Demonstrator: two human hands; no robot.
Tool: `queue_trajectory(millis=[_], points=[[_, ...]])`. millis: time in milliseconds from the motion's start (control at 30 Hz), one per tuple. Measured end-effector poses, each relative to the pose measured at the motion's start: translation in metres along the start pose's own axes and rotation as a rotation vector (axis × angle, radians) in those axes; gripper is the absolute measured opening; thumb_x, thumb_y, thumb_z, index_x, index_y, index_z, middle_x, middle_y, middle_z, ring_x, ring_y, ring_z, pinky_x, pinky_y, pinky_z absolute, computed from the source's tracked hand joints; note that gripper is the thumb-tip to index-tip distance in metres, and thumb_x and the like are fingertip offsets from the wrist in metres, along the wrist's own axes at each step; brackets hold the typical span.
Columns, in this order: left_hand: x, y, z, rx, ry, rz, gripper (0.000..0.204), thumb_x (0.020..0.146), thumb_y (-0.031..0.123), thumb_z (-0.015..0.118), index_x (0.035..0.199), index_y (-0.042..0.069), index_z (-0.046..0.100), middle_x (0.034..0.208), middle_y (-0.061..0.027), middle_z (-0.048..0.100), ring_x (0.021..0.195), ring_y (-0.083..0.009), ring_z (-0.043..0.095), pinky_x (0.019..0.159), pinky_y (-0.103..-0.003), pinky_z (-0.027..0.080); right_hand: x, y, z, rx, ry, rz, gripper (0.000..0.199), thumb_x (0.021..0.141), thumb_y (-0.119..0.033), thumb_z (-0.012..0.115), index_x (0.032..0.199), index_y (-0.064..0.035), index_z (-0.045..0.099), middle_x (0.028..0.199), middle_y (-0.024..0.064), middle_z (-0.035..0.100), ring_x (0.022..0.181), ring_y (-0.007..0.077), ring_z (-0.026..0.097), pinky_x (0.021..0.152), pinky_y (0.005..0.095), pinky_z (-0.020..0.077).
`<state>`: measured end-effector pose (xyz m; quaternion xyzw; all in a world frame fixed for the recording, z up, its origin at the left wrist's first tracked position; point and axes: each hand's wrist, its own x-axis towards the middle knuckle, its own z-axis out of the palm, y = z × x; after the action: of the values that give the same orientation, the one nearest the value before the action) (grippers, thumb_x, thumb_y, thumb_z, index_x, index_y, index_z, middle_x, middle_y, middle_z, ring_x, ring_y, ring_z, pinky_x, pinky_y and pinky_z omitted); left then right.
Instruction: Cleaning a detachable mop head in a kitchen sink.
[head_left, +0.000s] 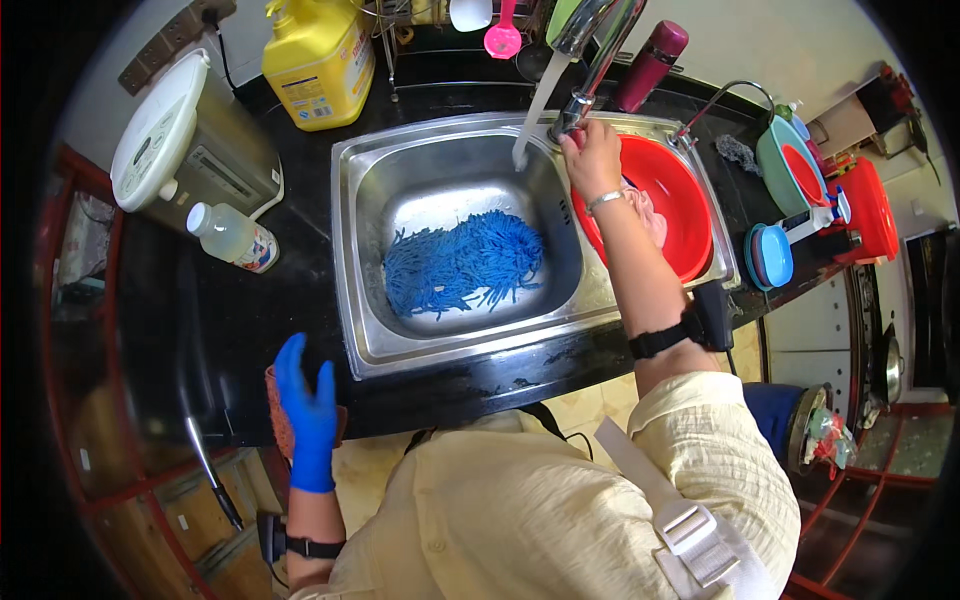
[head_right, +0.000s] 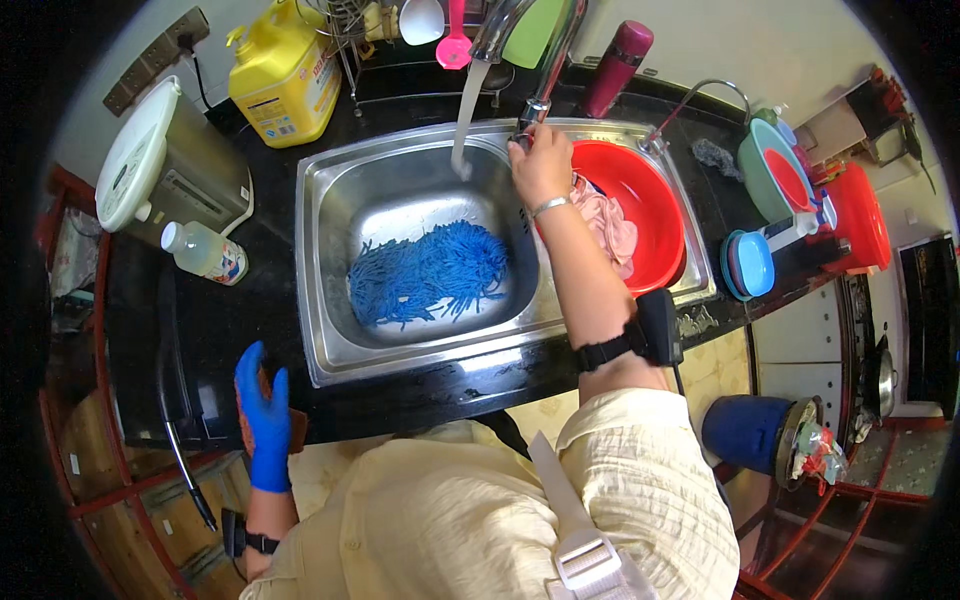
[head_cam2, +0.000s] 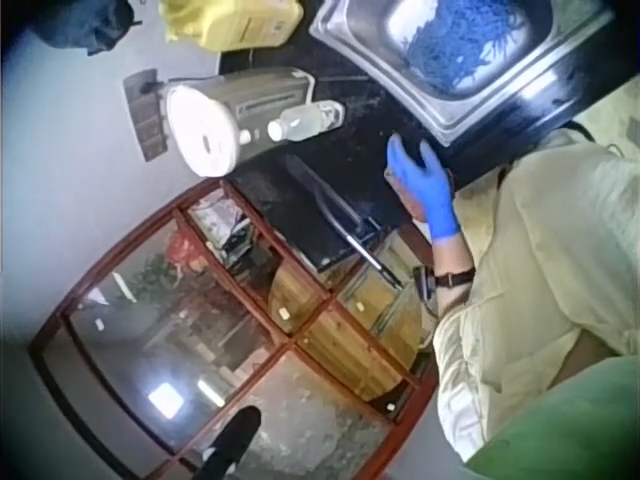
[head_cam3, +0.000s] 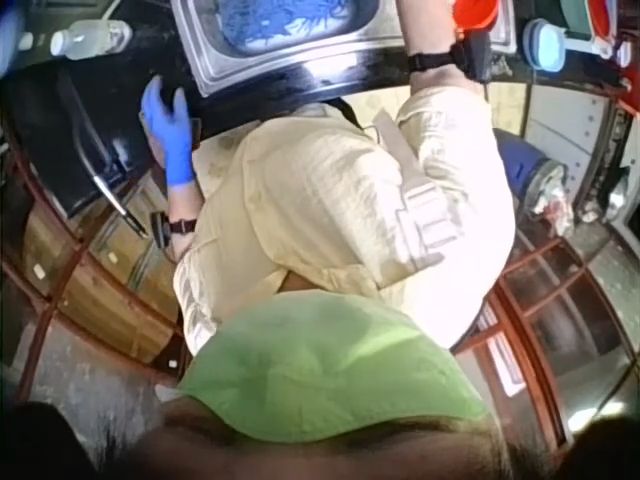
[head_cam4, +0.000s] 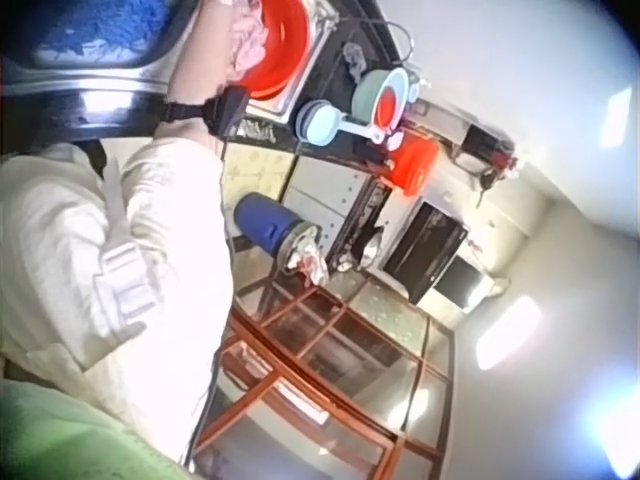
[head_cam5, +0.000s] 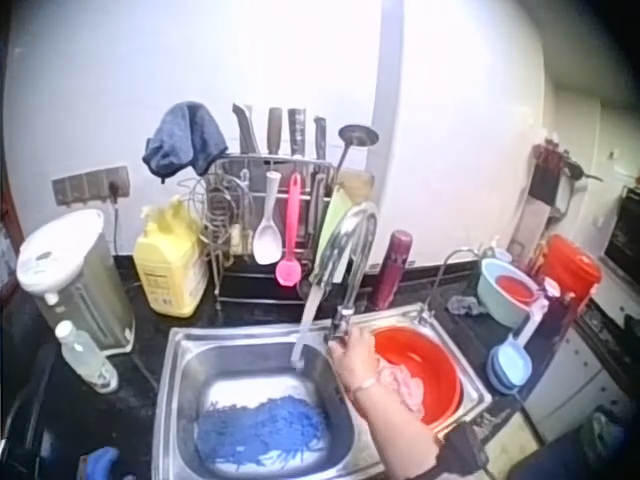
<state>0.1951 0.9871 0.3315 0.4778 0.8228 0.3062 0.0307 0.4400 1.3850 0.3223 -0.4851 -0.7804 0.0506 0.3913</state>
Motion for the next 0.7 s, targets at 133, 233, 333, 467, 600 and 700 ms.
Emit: queue_trajectory(millis=[133, 233, 333, 467, 600, 700], points=[[0.009, 0.0, 0.044, -0.356, 0.034, -0.084, 0.045, 0.077, 0.004, 0.06, 0.119, 0.002, 0.046, 0.114, -0.0153, 0.05, 0.106, -0.0276, 0.048, 0.093, -0.035, 0.036, -0.053, -0.039, 0.014, 0.406, 0.025, 0.14, 0.037, 0.075, -0.023, 0.063, 0.1, 0.0017, 0.05, 0.097, 0.0191, 0.05, 0.086, 0.0301, 0.051, 0.08, 0.0366, 0.0413], [0.008, -0.021, 0.075, -0.338, 0.006, -0.1, 0.045, 0.075, 0.005, 0.061, 0.118, 0.003, 0.048, 0.111, -0.0166, 0.051, 0.104, -0.0305, 0.048, 0.092, -0.037, 0.036, -0.086, -0.041, 0.064, 0.96, -0.212, 1.022, 0.037, 0.08, -0.024, 0.059, 0.106, 0.0005, 0.047, 0.097, 0.0191, 0.049, 0.087, 0.0307, 0.051, 0.078, 0.0448, 0.0445], [0.004, -0.023, 0.082, 0.033, -0.051, 0.178, 0.047, 0.072, 0.005, 0.062, 0.117, 0.003, 0.049, 0.111, -0.0167, 0.051, 0.102, -0.0321, 0.048, 0.091, -0.039, 0.036, -0.069, -0.088, 0.074, 1.405, -0.263, 1.573, 0.038, 0.083, -0.026, 0.056, 0.108, 0.001, 0.044, 0.099, 0.019, 0.047, 0.082, 0.0301, 0.051, 0.073, 0.0476, 0.0479], [0.004, -0.02, 0.079, 0.031, -0.025, 0.157, 0.045, 0.07, 0.006, 0.063, 0.113, 0.004, 0.051, 0.107, -0.0164, 0.052, 0.098, -0.0327, 0.049, 0.088, -0.039, 0.037, -0.055, -0.089, 0.098, 1.659, -0.267, 1.558, 0.043, 0.085, -0.025, 0.054, 0.115, 0.0024, 0.04, 0.108, 0.0223, 0.042, 0.088, 0.034, 0.052, 0.073, 0.0486, 0.0488], [0.001, -0.025, 0.077, 0.005, -0.028, 0.114, 0.043, 0.069, 0.005, 0.062, 0.111, 0.004, 0.052, 0.105, -0.0163, 0.053, 0.096, -0.0328, 0.05, 0.086, -0.039, 0.038, -0.084, -0.027, 0.129, -0.046, -1.021, 0.178, 0.092, 0.06, -0.051, 0.07, 0.13, -0.004, 0.032, 0.13, 0.0213, 0.037, 0.117, 0.0391, 0.038, 0.096, 0.0382, 0.0357], [0.005, -0.018, 0.077, -0.018, -0.054, 0.138, 0.043, 0.066, 0.002, 0.062, 0.108, 0.004, 0.054, 0.103, -0.0159, 0.054, 0.095, -0.0328, 0.05, 0.085, -0.039, 0.039, -0.12, 0.003, 0.128, -0.449, -1.17, 0.157, 0.103, 0.057, -0.054, 0.072, 0.136, -0.0101, 0.023, 0.132, 0.0215, 0.033, 0.123, 0.0363, 0.032, 0.098, 0.0416, 0.0328]])
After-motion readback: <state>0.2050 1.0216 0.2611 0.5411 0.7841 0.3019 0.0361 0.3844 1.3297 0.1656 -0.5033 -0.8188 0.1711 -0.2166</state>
